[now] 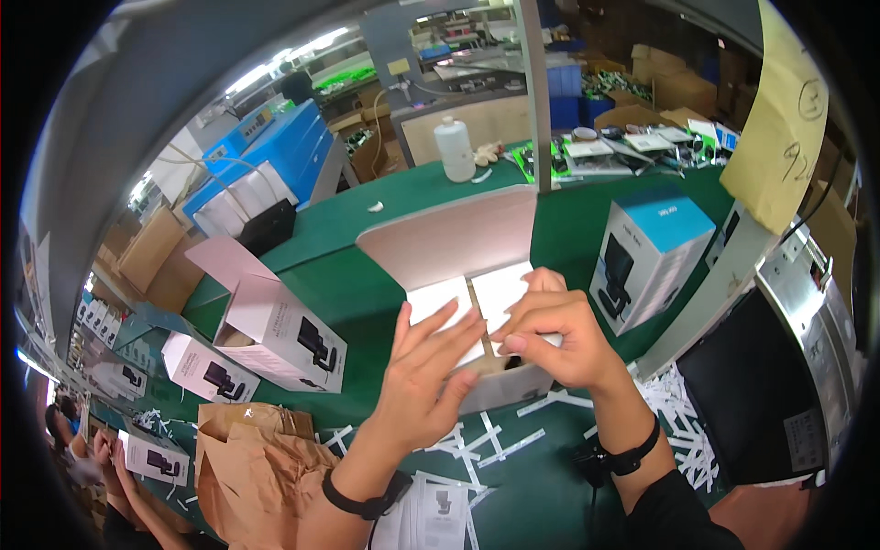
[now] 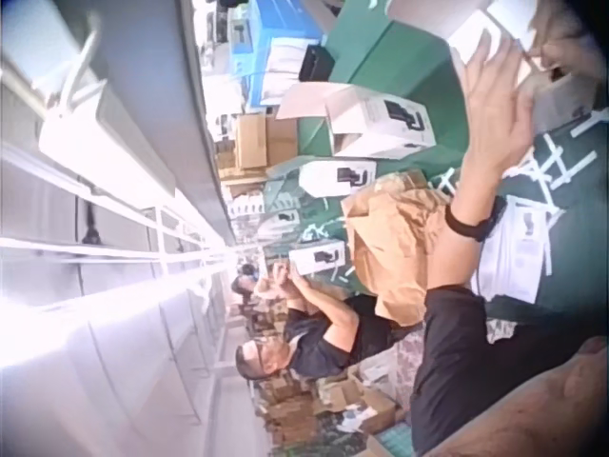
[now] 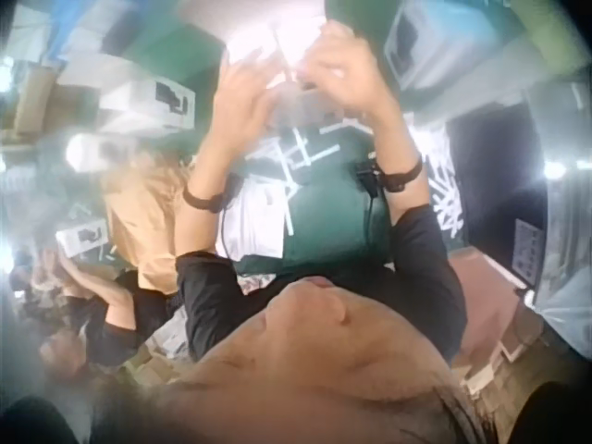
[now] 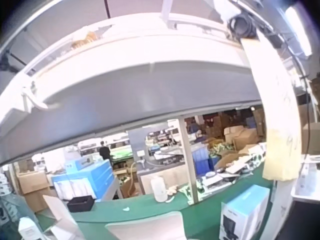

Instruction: Pack small electronic devices and instruction manuals into retail boxes on a production line.

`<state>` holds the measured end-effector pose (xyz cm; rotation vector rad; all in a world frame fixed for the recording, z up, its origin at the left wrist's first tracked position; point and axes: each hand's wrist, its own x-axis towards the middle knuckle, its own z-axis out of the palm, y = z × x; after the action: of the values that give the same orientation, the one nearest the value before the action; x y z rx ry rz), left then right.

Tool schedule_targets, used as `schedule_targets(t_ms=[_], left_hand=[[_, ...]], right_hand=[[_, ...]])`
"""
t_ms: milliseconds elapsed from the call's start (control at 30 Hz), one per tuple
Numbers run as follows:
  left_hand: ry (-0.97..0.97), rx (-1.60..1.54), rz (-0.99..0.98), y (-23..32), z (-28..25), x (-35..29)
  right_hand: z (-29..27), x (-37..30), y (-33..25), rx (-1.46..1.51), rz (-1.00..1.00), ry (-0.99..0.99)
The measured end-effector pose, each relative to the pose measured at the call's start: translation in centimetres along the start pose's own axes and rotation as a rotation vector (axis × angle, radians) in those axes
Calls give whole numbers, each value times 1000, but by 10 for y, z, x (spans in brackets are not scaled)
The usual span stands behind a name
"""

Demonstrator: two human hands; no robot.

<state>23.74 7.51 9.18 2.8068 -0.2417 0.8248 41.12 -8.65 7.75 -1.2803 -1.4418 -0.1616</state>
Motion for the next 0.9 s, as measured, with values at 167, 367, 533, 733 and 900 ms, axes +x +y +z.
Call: schedule_targets(t_ms=[167, 367, 533, 733, 900], left_hand=[[388, -635, -525, -7, 21, 7], [353, -695, -368, -18, 33, 28], [531, -699, -88, -28, 52, 14], [378, -464, 47, -9, 41, 15], [371, -354, 45, -4, 42, 18]], right_hand=[[-13, 5, -4, 24, 142, -63], [-4, -5, -5, 8, 399, 145], [-6, -5, 11, -89, 39, 210], [-23, -17, 16, 57, -121, 67], [-19, -19, 10, 69, -19, 141]])
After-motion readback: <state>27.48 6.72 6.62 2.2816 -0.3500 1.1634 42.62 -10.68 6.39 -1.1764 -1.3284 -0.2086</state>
